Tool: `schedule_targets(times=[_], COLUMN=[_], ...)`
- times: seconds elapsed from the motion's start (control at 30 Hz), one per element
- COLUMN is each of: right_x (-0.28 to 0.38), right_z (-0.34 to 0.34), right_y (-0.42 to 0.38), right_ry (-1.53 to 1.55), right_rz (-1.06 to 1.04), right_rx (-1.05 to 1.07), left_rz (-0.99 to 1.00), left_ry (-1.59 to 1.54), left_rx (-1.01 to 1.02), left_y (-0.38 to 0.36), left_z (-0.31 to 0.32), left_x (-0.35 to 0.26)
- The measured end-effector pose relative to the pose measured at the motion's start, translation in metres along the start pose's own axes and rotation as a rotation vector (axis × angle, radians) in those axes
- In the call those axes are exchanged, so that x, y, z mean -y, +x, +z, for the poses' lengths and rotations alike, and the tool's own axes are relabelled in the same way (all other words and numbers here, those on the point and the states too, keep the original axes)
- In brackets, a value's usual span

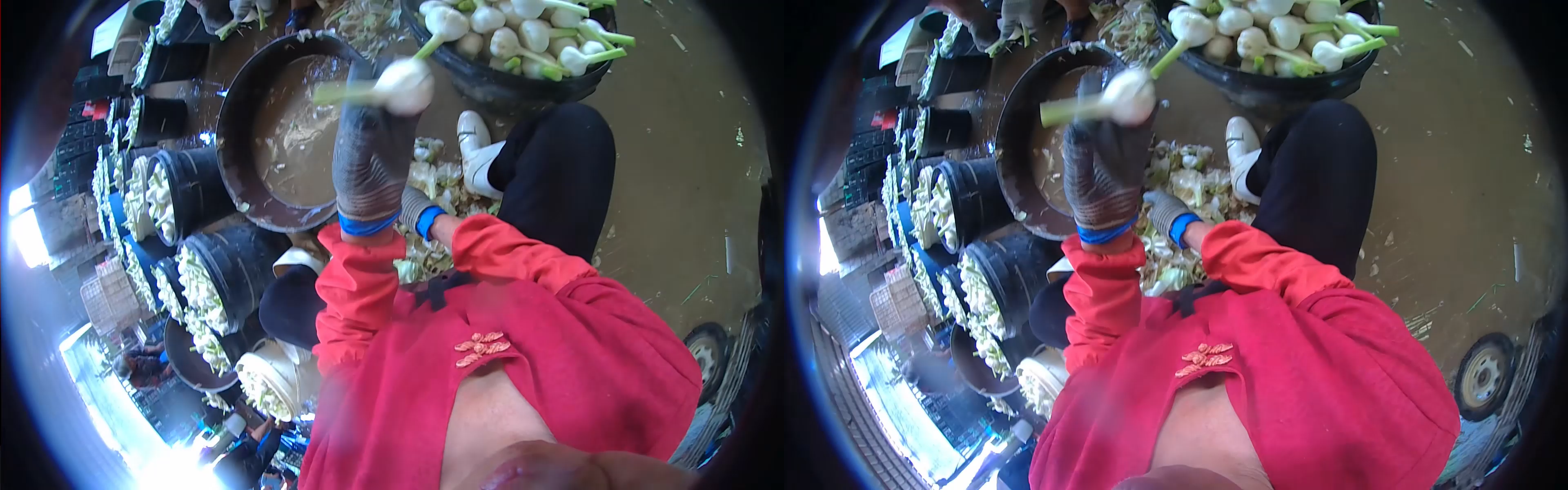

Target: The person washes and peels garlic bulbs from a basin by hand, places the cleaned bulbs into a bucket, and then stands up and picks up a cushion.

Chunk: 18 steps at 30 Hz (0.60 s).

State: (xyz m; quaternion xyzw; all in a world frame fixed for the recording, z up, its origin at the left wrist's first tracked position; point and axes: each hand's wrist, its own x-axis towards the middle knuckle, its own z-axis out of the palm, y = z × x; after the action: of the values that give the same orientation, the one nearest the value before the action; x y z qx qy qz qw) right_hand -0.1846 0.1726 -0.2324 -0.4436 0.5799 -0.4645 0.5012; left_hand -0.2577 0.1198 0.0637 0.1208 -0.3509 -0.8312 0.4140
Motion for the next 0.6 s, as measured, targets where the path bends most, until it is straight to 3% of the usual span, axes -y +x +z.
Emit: schedule_targets(times=[0.03,0.1,0.17,0.23,0.3,0.33,0.37,0.4,0.5,0.6], right_x=[0.011,-0.097,-0.094,0.010,0.088,0.071,0.056,0.054,0.071,0.075], right_z=[-0.008,0.044,0.039,-0.013,-0.046,-0.035,-0.034,-0.033,-0.039,-0.031], right_y=[-0.003,0.032,0.025,-0.006,-0.016,-0.020,-0.017,-0.019,-0.013,-0.003], right_ry=[-0.074,0.628,0.526,-0.153,-0.017,0.240,-0.038,-0.078,-0.049,0.080], right_rz=[0.039,0.145,0.104,0.044,0.413,0.344,0.185,0.156,0.255,0.388], right_rx=[0.037,0.014,0.040,0.095,0.240,0.144,0.186,0.137,0.140,0.157], left_rz=[0.079,0.089,0.077,0.040,-0.103,-0.226,-0.415,-0.613,-0.419,-0.371], left_ry=[0.089,0.146,0.216,0.294,0.429,0.756,0.946,1.130,2.039,1.578], left_rx=[0.159,0.140,0.115,-0.061,-0.272,-0.385,-0.478,-0.564,-0.301,-0.713], left_y=[0.021,0.036,0.039,0.025,0.001,-0.013,-0.027,-0.040,-0.080,-0.033], left_z=[0.015,0.026,0.024,-0.008,-0.068,-0.104,-0.142,-0.182,-0.309,-0.420], left_x=[0.001,-0.001,-0.011,-0.013,-0.017,-0.020,-0.020,-0.020,-0.023,-0.031])
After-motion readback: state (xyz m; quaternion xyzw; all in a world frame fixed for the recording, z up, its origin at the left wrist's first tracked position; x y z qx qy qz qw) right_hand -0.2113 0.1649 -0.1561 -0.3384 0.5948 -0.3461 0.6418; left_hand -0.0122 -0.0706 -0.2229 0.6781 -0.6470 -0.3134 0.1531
